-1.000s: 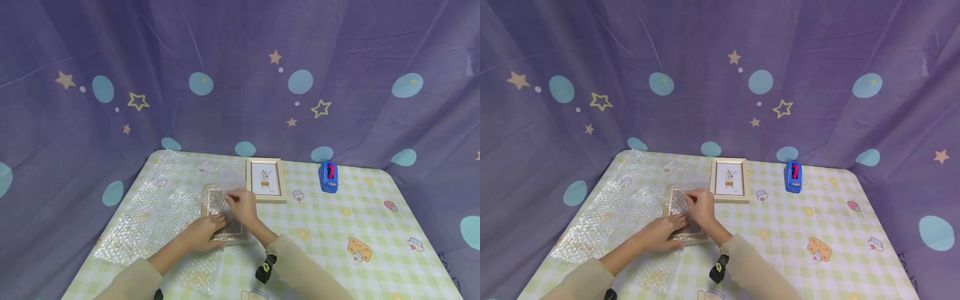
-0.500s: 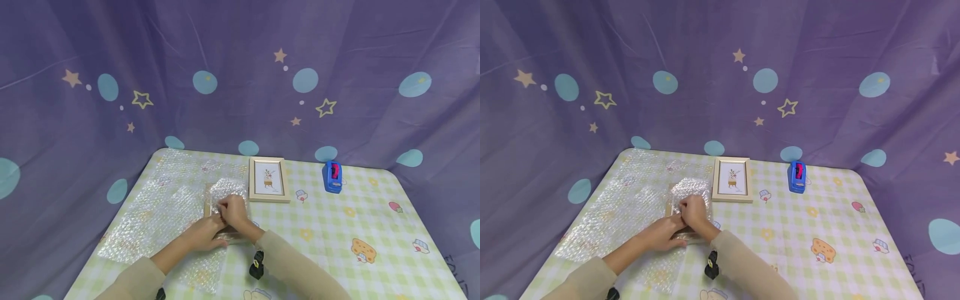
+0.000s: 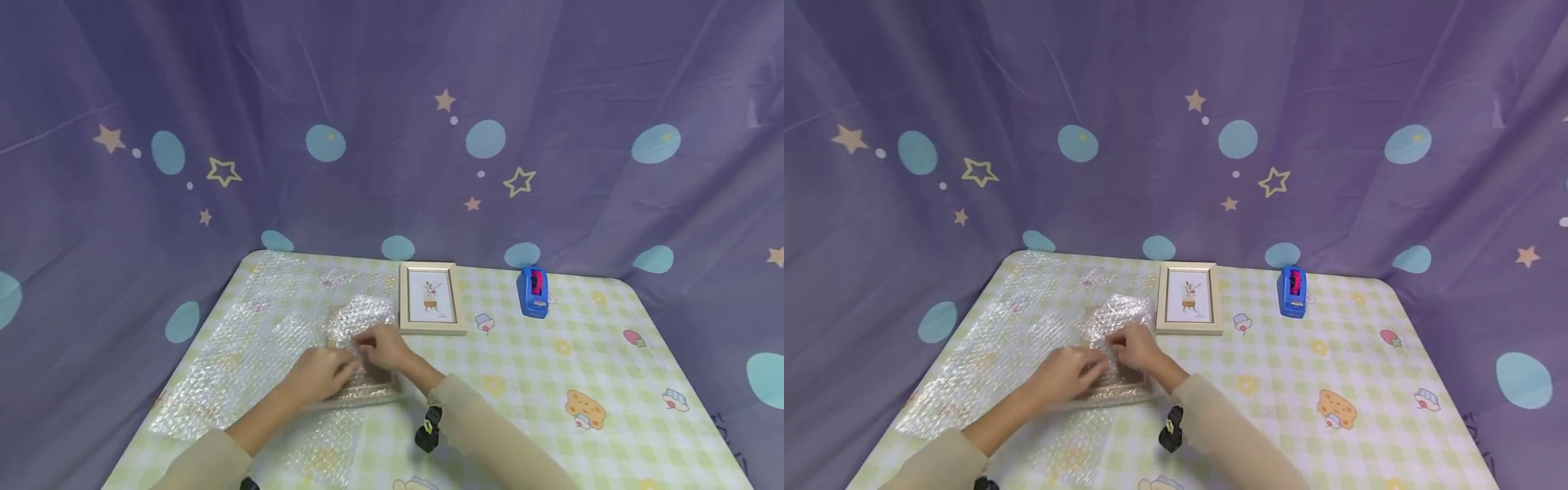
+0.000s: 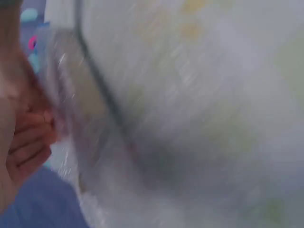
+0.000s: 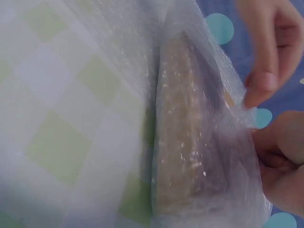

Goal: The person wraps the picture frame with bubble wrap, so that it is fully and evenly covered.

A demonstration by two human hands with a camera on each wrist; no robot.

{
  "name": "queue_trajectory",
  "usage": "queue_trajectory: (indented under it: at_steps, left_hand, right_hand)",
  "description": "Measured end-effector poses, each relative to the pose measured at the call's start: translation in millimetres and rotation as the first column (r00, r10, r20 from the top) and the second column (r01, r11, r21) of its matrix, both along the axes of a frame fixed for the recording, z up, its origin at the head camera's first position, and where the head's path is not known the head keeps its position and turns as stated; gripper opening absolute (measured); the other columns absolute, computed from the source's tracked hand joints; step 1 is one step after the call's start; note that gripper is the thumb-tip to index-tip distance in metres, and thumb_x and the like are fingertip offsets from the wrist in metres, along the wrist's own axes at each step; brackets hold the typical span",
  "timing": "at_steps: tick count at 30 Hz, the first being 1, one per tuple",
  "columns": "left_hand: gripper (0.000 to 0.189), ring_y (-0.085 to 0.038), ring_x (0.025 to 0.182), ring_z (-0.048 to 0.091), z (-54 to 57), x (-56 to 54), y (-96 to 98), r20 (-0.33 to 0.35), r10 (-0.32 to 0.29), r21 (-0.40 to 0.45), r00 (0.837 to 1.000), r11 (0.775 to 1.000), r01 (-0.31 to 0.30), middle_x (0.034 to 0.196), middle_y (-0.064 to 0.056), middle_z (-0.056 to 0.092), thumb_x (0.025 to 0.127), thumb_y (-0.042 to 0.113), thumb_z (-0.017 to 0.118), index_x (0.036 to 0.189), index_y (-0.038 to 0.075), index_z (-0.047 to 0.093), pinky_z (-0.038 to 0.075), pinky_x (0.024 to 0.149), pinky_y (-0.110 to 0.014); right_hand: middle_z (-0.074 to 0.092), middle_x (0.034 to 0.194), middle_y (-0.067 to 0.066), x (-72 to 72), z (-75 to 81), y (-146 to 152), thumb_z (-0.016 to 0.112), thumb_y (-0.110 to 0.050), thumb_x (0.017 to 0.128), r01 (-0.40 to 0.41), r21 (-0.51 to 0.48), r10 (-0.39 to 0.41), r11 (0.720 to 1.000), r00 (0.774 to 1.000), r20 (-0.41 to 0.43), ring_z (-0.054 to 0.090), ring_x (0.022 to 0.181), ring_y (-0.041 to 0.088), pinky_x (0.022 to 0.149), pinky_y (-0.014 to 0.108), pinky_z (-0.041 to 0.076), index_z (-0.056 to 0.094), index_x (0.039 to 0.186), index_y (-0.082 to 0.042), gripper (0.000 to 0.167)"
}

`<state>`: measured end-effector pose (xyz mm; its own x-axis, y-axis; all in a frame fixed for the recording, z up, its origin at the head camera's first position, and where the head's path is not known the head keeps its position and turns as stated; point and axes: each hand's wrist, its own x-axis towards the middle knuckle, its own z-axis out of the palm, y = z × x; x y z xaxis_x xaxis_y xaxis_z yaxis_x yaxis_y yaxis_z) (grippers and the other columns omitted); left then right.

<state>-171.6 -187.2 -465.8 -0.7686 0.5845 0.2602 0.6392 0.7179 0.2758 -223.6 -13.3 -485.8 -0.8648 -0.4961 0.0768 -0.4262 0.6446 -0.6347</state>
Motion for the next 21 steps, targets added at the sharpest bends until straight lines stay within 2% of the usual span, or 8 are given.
queue_trajectory:
  at_steps: [2, 3, 5, 7, 11, 17, 19, 21]
  left_hand:
    - [0.016, -0.018, 0.072, 0.071, 3.5, -10.8, -3.6, -0.042, 0.080, 0.007, 0.996, 0.997, -0.080, 0.085, -0.010, 0.075, 0.088, 0.012, 0.065, 0.098, 0.002, 0.071, 0.059, 0.063, -0.023]
    - [0.017, -0.023, 0.080, 0.072, 4.0, -16.2, -5.6, -0.055, 0.114, -0.009, 0.992, 0.993, -0.114, 0.092, -0.013, 0.075, 0.088, 0.010, 0.064, 0.101, 0.001, 0.070, 0.061, 0.070, -0.029]
    - [0.025, -0.032, 0.107, 0.068, 2.1, -25.1, -9.6, -0.027, 0.142, -0.077, 0.989, 0.987, -0.144, 0.115, -0.020, 0.069, 0.091, 0.011, 0.061, 0.112, -0.002, 0.066, 0.057, 0.091, -0.040]
    - [0.035, -0.038, 0.124, 0.057, -2.4, -31.3, -13.8, 0.031, 0.129, -0.156, 0.991, 0.980, -0.123, 0.132, -0.024, 0.059, 0.094, 0.013, 0.057, 0.125, -0.004, 0.058, 0.049, 0.103, -0.047]
    - [0.044, -0.039, 0.132, 0.049, -12.7, -35.7, -20.7, 0.126, 0.100, -0.208, 0.987, 0.975, -0.072, 0.143, -0.023, 0.049, 0.097, 0.017, 0.053, 0.135, -0.005, 0.050, 0.042, 0.109, -0.050]
    - [0.046, -0.038, 0.135, 0.046, -22.7, -37.7, -27.1, 0.127, 0.088, -0.175, 0.988, 0.982, -0.065, 0.146, -0.019, 0.047, 0.097, 0.019, 0.054, 0.139, 0.000, 0.048, 0.039, 0.111, -0.051]
    - [0.047, -0.037, 0.136, 0.044, -23.6, -38.5, -27.9, 0.138, 0.082, -0.171, 0.987, 0.984, -0.058, 0.147, -0.018, 0.045, 0.098, 0.020, 0.053, 0.140, 0.001, 0.047, 0.037, 0.113, -0.052]
    - [0.047, -0.038, 0.138, 0.042, -23.7, -39.6, -28.0, 0.148, 0.070, -0.164, 0.986, 0.985, -0.045, 0.148, -0.018, 0.044, 0.099, 0.021, 0.051, 0.141, 0.001, 0.046, 0.035, 0.114, -0.052]
  right_hand:
    - [0.075, 0.104, 0.009, 1.1, -0.1, 3, 0.067, 0.002, 0.082, -0.046, -0.009, 0.047, 0.999, 0.998, 0.040, 0.072, 0.094, 0.022, 0.080, 0.021, 0.058, 0.073, 0.107, -0.006, 0.027]
    - [0.075, 0.105, 0.010, 1.8, 0.0, 4, 0.068, 0.004, 0.080, -0.065, -0.007, 0.065, 0.998, 0.997, 0.035, 0.072, 0.098, 0.023, 0.084, 0.023, 0.058, 0.072, 0.106, -0.005, 0.028]
    - [0.074, 0.107, 0.008, 3.6, -0.7, 4, 0.070, 0.004, 0.078, -0.092, 0.009, 0.092, 0.996, 0.996, 0.007, 0.071, 0.100, 0.022, 0.088, 0.025, 0.058, 0.072, 0.106, -0.006, 0.030]
    - [0.073, 0.111, 0.007, 6.0, -2.5, 4, 0.071, 0.002, 0.078, -0.110, 0.043, 0.111, 0.993, 0.993, -0.027, 0.070, 0.105, 0.021, 0.093, 0.027, 0.056, 0.072, 0.107, -0.007, 0.031]
    - [0.071, 0.118, 0.006, 11.7, -4.9, 2, 0.070, -0.002, 0.080, -0.121, 0.103, 0.130, 0.987, 0.988, -0.085, 0.066, 0.113, 0.022, 0.101, 0.030, 0.052, 0.071, 0.110, -0.008, 0.031]
    - [0.068, 0.123, 0.010, 18.9, 0.0, 4, 0.067, -0.002, 0.084, -0.153, 0.101, 0.164, 0.983, 0.980, -0.112, 0.064, 0.116, 0.025, 0.102, 0.032, 0.051, 0.070, 0.112, -0.003, 0.029]
    - [0.067, 0.125, 0.012, 17.3, 3.5, 12, 0.065, -0.003, 0.085, -0.192, 0.057, 0.197, 0.980, 0.975, -0.102, 0.064, 0.117, 0.026, 0.102, 0.033, 0.051, 0.068, 0.115, -0.002, 0.030]
    - [0.066, 0.125, 0.014, 13.5, 7.3, 26, 0.064, -0.002, 0.087, -0.202, -0.032, 0.199, 0.979, 0.977, -0.083, 0.064, 0.116, 0.028, 0.100, 0.033, 0.053, 0.067, 0.117, -0.001, 0.031]
